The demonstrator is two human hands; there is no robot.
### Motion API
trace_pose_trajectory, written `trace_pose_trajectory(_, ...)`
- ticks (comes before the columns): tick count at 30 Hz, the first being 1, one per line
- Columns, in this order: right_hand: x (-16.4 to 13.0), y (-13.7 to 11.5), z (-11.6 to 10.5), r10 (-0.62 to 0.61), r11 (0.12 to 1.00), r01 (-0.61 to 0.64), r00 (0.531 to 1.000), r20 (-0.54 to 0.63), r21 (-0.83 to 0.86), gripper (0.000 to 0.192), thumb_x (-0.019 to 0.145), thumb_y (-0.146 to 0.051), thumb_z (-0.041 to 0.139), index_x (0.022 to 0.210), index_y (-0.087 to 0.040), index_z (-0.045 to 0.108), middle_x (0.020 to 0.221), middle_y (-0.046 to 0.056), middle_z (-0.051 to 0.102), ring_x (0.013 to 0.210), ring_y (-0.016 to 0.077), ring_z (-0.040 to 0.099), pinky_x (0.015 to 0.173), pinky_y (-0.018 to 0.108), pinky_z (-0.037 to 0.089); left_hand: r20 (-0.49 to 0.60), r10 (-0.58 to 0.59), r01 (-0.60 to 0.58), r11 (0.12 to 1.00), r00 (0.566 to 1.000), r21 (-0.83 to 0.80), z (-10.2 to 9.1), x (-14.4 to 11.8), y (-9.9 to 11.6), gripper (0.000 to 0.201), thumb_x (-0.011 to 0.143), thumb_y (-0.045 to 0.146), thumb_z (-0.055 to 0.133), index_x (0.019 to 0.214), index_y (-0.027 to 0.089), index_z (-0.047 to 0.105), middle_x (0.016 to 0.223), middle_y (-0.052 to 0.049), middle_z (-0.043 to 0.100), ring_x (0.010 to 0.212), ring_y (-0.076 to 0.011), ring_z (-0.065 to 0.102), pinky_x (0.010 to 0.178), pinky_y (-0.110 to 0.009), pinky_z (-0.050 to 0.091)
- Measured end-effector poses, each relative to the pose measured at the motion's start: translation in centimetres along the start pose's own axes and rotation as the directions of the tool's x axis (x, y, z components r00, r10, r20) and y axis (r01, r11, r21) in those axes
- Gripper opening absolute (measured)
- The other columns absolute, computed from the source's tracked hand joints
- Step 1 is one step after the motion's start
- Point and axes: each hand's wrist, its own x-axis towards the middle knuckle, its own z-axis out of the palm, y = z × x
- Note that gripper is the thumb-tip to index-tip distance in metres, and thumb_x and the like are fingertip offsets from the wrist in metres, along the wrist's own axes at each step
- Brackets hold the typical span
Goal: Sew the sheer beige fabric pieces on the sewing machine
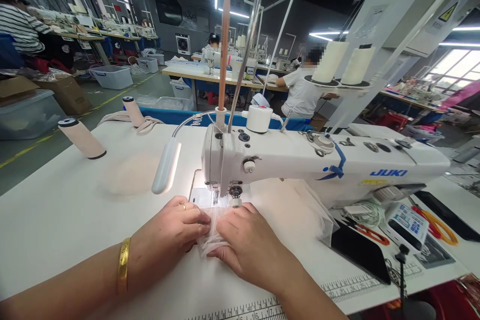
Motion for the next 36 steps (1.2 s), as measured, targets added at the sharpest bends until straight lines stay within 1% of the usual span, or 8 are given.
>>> trace_pose_trajectory(12, 0.9, 0.8, 0.7, 0.077, 0.996, -0.078, 0.996, -0.036, -0.048, 0.016, 0.100, -0.036, 0.069, 0.100, -0.022, 0.062, 0.100, 0.005, 0.070, 0.099, 0.0281, 0.061, 0.086, 0.041, 0.048, -0.071, 0.031, -0.020, 0.989, 0.997, 0.147, 0.3, 0.8, -1.7, 0.024, 0.095, 0.006, 0.054, 0.087, 0.020, 0.073, 0.094, -0.003, 0.076, 0.086, -0.0208, 0.068, 0.080, -0.038, 0.042)
trace_pose_trajectory(16, 1.1, 1.6, 1.7, 0.051, 0.997, -0.057, 0.994, -0.092, -0.056, 0.014, 0.099, -0.031, 0.068, 0.108, -0.021, 0.063, 0.103, 0.007, 0.072, 0.102, 0.0297, 0.062, 0.084, 0.041, 0.050, -0.074, 0.040, -0.026, 0.984, 0.996, 0.174, 0.7, 1.1, -1.9, 0.027, 0.095, 0.007, 0.050, 0.078, 0.019, 0.068, 0.082, -0.004, 0.070, 0.076, -0.0202, 0.061, 0.073, -0.034, 0.044)
trace_pose_trajectory(21, 1.5, 2.1, 2.7, 0.074, 0.997, -0.074, 0.953, -0.294, 0.012, 0.024, 0.107, -0.020, 0.043, 0.114, -0.022, 0.066, 0.097, 0.007, 0.075, 0.096, 0.0263, 0.066, 0.082, 0.038, 0.052, 0.008, -0.135, 0.135, 0.991, 0.991, -0.008, 0.7, 1.6, -2.2, 0.027, 0.090, 0.007, 0.048, 0.097, 0.020, 0.071, 0.089, -0.004, 0.070, 0.083, -0.0204, 0.063, 0.076, -0.032, 0.050)
trace_pose_trajectory(25, 2.1, 1.3, 2.1, 0.228, 0.971, -0.184, 0.905, -0.358, 0.151, 0.031, 0.110, -0.027, 0.039, 0.103, -0.026, 0.069, 0.092, 0.002, 0.075, 0.086, 0.0216, 0.068, 0.076, 0.032, 0.052, 0.101, -0.295, 0.309, 0.935, 0.950, -0.177, -0.1, 2.4, -2.3, 0.024, 0.086, 0.008, 0.050, 0.082, 0.019, 0.072, 0.083, -0.002, 0.066, 0.082, -0.0173, 0.064, 0.074, -0.026, 0.051)
trace_pose_trajectory(27, 2.2, 1.1, 1.7, 0.251, 0.965, -0.203, 0.899, -0.360, 0.167, 0.034, 0.111, -0.028, 0.038, 0.099, -0.026, 0.069, 0.092, 0.002, 0.075, 0.086, 0.0212, 0.068, 0.075, 0.030, 0.051, 0.112, -0.321, 0.338, 0.919, 0.941, -0.206, -0.3, 2.6, -2.4, 0.024, 0.086, 0.009, 0.051, 0.078, 0.019, 0.071, 0.081, -0.002, 0.064, 0.079, -0.0160, 0.063, 0.071, -0.025, 0.050)
trace_pose_trajectory(31, 1.8, 1.3, 1.5, 0.143, 0.988, -0.116, 0.939, -0.313, 0.104, 0.031, 0.110, -0.025, 0.037, 0.101, -0.025, 0.066, 0.094, 0.004, 0.073, 0.091, 0.0225, 0.065, 0.078, 0.033, 0.050, 0.031, -0.198, 0.200, 0.975, 0.980, -0.096, -0.1, 2.2, -2.2, 0.024, 0.088, 0.011, 0.054, 0.082, 0.020, 0.074, 0.080, -0.003, 0.063, 0.077, -0.0178, 0.059, 0.068, -0.028, 0.046)
trace_pose_trajectory(34, 1.0, 1.2, 1.3, -0.018, 1.000, 0.018, 0.988, -0.152, -0.003, 0.023, 0.109, -0.024, 0.044, 0.094, -0.022, 0.061, 0.088, 0.003, 0.070, 0.087, 0.0224, 0.062, 0.083, 0.036, 0.046, -0.009, -0.042, 0.042, 0.999, 0.999, 0.016, 0.1, 1.2, -1.6, 0.026, 0.095, 0.013, 0.053, 0.086, 0.021, 0.076, 0.086, -0.004, 0.068, 0.080, -0.0203, 0.060, 0.074, -0.034, 0.045)
trace_pose_trajectory(36, 0.5, 0.8, 1.1, -0.034, 0.998, 0.030, 0.997, -0.072, -0.048, 0.018, 0.107, -0.028, 0.053, 0.091, -0.022, 0.058, 0.090, 0.003, 0.068, 0.088, 0.0226, 0.061, 0.085, 0.037, 0.044, -0.016, 0.024, -0.024, 0.999, 1.000, 0.022, 0.2, 0.6, -1.1, 0.028, 0.097, 0.009, 0.050, 0.089, 0.021, 0.075, 0.091, -0.003, 0.072, 0.083, -0.0199, 0.063, 0.080, -0.037, 0.044)
